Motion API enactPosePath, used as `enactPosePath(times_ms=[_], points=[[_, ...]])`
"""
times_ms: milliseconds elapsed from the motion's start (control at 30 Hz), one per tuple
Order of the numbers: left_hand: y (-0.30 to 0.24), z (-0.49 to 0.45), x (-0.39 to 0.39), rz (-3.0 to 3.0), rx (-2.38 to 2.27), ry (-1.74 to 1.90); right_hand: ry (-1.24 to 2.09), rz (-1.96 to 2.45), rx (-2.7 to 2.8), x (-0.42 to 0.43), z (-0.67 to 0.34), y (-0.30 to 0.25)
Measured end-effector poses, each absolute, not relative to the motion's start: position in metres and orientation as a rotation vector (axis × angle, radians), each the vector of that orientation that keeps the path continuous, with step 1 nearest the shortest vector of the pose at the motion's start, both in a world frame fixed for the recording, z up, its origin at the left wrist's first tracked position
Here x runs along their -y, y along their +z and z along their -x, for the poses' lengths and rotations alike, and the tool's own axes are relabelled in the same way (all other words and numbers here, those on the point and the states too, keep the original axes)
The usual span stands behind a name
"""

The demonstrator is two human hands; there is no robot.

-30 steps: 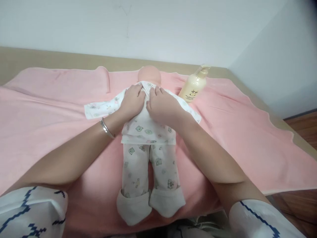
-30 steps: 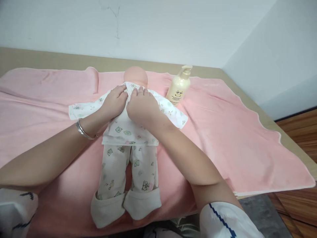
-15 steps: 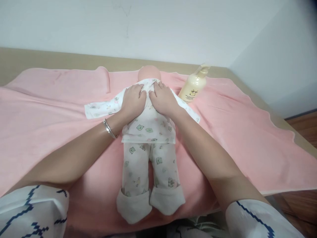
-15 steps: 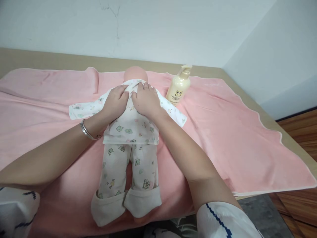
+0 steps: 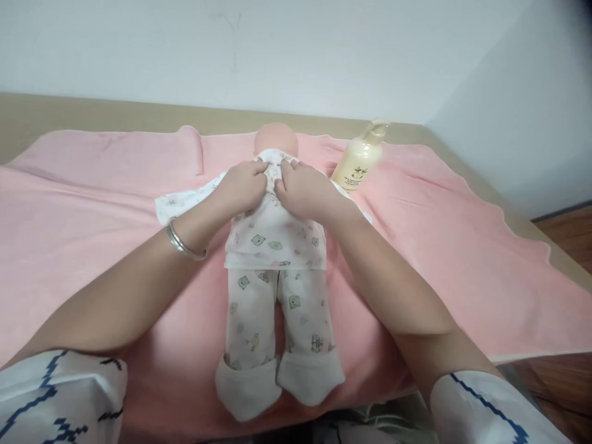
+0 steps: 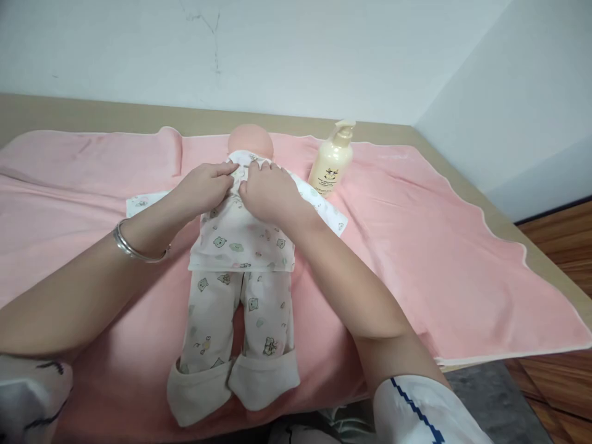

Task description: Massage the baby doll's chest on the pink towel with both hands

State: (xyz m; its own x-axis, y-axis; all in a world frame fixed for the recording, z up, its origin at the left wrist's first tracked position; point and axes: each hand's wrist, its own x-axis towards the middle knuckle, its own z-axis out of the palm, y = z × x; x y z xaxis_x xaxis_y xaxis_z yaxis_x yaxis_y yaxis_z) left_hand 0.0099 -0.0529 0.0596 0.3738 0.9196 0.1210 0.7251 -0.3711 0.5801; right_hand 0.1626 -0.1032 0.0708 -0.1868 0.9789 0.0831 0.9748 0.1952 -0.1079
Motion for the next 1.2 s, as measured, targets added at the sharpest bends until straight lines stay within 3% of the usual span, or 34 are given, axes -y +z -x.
enactPosePath(times_ms=[133,367,667,1033,1200], points=[[0.059,-0.013,0.048,-2.256,-1.49,0.5,-0.036,1.854,2.412,0.113,-0.155,0.073],[0.063,-0.02,0.081,-2.537,-1.459,0.433,0.237,1.941,2.151,0.082,-0.171,0.067],[0.04,-0.018,0.048,-2.452,-1.445,0.484,-0.027,2.056,2.409,0.121,-0.14,0.088],[0.03,-0.021,0.054,-2.32,-1.481,0.619,0.1,2.079,2.098,0.093,-0.161,0.074],[0.035,-0.023,0.054,-2.323,-1.498,0.584,-0.014,2.021,2.146,0.089,-0.162,0.064]])
